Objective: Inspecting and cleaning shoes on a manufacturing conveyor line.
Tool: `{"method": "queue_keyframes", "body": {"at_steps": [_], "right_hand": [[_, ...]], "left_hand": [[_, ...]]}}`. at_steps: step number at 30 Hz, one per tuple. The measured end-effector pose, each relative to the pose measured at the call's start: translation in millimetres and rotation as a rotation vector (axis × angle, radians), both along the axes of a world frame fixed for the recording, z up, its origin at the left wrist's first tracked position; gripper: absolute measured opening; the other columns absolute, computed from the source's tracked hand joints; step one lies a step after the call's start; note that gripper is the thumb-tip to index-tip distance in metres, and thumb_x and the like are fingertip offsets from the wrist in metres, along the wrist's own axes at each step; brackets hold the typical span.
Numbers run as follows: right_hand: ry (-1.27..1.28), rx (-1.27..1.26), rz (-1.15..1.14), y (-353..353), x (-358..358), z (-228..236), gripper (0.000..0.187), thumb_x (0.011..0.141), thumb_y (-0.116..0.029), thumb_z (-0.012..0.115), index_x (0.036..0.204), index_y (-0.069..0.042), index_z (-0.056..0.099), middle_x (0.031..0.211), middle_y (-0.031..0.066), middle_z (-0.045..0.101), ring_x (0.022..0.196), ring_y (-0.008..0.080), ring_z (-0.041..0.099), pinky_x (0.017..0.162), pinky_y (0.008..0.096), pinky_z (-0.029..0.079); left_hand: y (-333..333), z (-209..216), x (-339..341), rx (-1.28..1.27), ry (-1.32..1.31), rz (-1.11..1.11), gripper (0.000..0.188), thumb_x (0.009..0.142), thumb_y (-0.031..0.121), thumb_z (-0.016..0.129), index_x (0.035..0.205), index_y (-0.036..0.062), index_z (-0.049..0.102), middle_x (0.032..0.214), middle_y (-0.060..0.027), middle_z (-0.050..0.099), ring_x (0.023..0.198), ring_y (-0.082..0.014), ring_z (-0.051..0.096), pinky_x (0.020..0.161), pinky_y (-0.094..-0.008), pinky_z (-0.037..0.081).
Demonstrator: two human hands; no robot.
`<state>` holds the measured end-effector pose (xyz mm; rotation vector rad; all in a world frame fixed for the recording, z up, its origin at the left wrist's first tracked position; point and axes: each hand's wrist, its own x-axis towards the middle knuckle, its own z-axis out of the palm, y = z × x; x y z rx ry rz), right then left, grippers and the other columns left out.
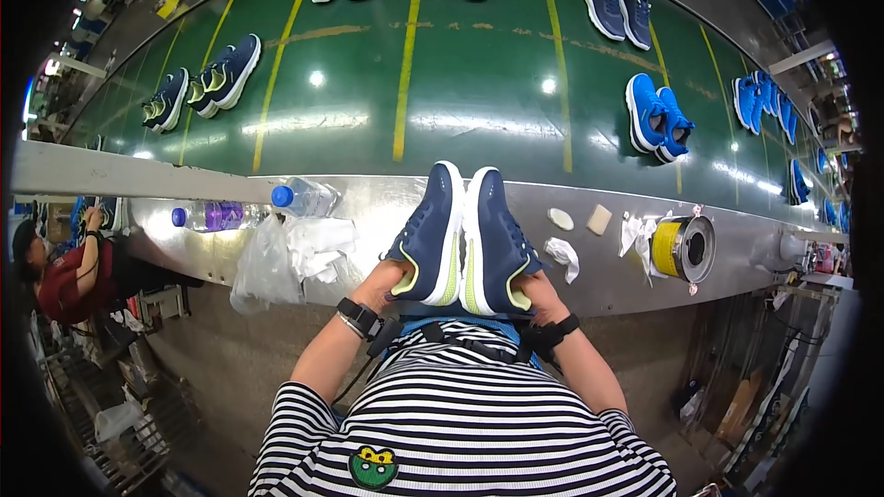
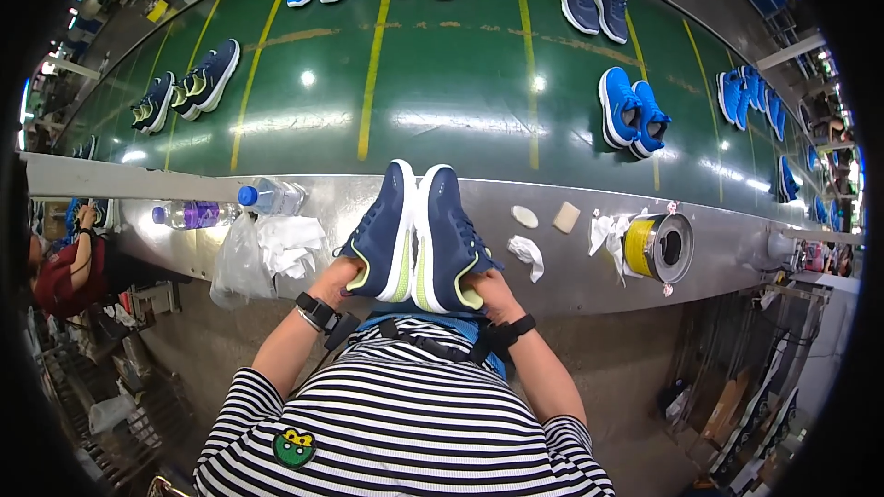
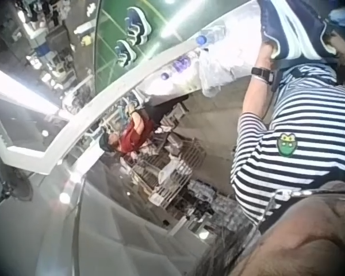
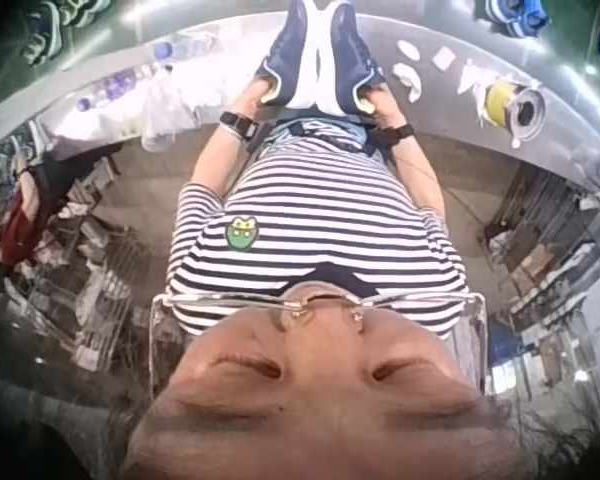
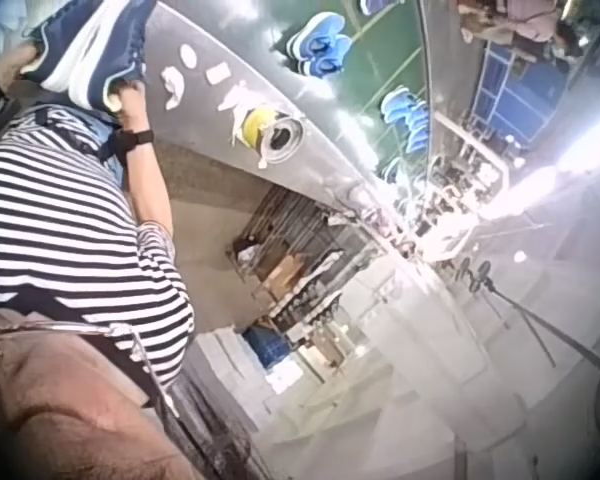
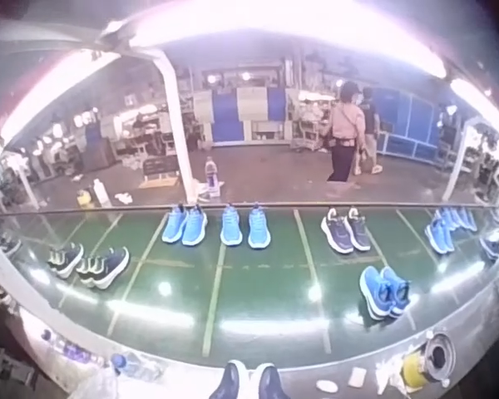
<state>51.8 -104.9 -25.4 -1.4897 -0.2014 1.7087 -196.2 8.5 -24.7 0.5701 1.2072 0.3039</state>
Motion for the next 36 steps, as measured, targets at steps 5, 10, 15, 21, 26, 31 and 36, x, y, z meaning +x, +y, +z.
{"method": "queue_keyframes", "body": {"at_steps": [5, 10, 15, 21, 26, 31, 36], "right_hand": [[0.019, 0.012, 0.007, -8, 6, -1, 0.037, 0.078, 0.005, 0.053, 0.115, -0.002, 0.054, 0.106, 0.0084, 0.06, 0.094, 0.0191, 0.058, 0.08, 0.0304, 0.047], [-0.053, 0.132, 0.009, -12, 8, -2, 0.032, 0.082, 0.0, 0.054, 0.115, -0.001, 0.054, 0.111, 0.0085, 0.058, 0.097, 0.0179, 0.057, 0.083, 0.0305, 0.046], [0.025, 0.182, -0.042, -18, 9, -25, 0.033, 0.083, 0.002, 0.051, 0.116, 0.0, 0.053, 0.113, 0.009, 0.056, 0.098, 0.0186, 0.057, 0.086, 0.0311, 0.045], [-0.097, 0.175, -0.059, 1, -2, -12, 0.031, 0.085, -0.004, 0.049, 0.115, 0.001, 0.051, 0.11, 0.0085, 0.058, 0.096, 0.0167, 0.055, 0.083, 0.028, 0.044], [0.007, 0.292, -0.013, 10, -2, -18, 0.032, 0.083, -0.003, 0.051, 0.114, 0.002, 0.053, 0.11, 0.0099, 0.058, 0.094, 0.0174, 0.058, 0.081, 0.0292, 0.047], [0.101, 0.097, 0.002, 19, -7, 4, 0.037, 0.075, 0.003, 0.053, 0.112, 0.002, 0.055, 0.107, 0.009, 0.06, 0.092, 0.0188, 0.059, 0.081, 0.0291, 0.047], [0.149, 0.127, -0.049, 14, -6, -1, 0.037, 0.076, 0.003, 0.053, 0.112, 0.002, 0.055, 0.108, 0.0086, 0.06, 0.091, 0.0184, 0.059, 0.08, 0.0292, 0.047]], "left_hand": [[-6, -15, -3, -0.085, -0.049, -0.024, 0.032, 0.088, 0.0, 0.046, 0.12, -0.0007, 0.049, 0.115, -0.0108, 0.056, 0.096, -0.0187, 0.058, 0.085, -0.0294, 0.048], [-12, -16, -12, 0.223, -0.248, 0.006, 0.029, 0.086, 0.008, 0.054, 0.114, 0.0035, 0.051, 0.104, -0.0044, 0.058, 0.09, -0.0116, 0.055, 0.077, -0.0241, 0.046], [-5, -22, -23, 0.531, -0.247, -0.177, 0.027, 0.083, 0.006, 0.055, 0.11, 0.0022, 0.052, 0.097, -0.0016, 0.057, 0.085, -0.0091, 0.052, 0.075, -0.0218, 0.044], [-4, 17, -1, 0.169, -0.027, 0.001, 0.029, 0.078, -0.005, 0.049, 0.105, 0.0001, 0.056, 0.094, -0.0064, 0.06, 0.081, -0.0144, 0.058, 0.069, -0.0259, 0.048], [5, 31, 2, -0.05, 0.086, -0.065, 0.025, 0.085, 0.004, 0.048, 0.107, -0.0031, 0.056, 0.101, -0.0105, 0.062, 0.084, -0.0163, 0.061, 0.073, -0.0261, 0.05], [-3, 21, -8, -0.039, -0.11, 0.095, 0.026, 0.077, 0.002, 0.05, 0.101, -0.0063, 0.058, 0.093, -0.0122, 0.063, 0.075, -0.0181, 0.063, 0.065, -0.0271, 0.051], [-6, 24, -3, -0.017, -0.081, 0.064, 0.028, 0.076, 0.0, 0.05, 0.102, -0.0068, 0.057, 0.094, -0.0128, 0.063, 0.075, -0.0184, 0.063, 0.066, -0.0276, 0.051]]}}
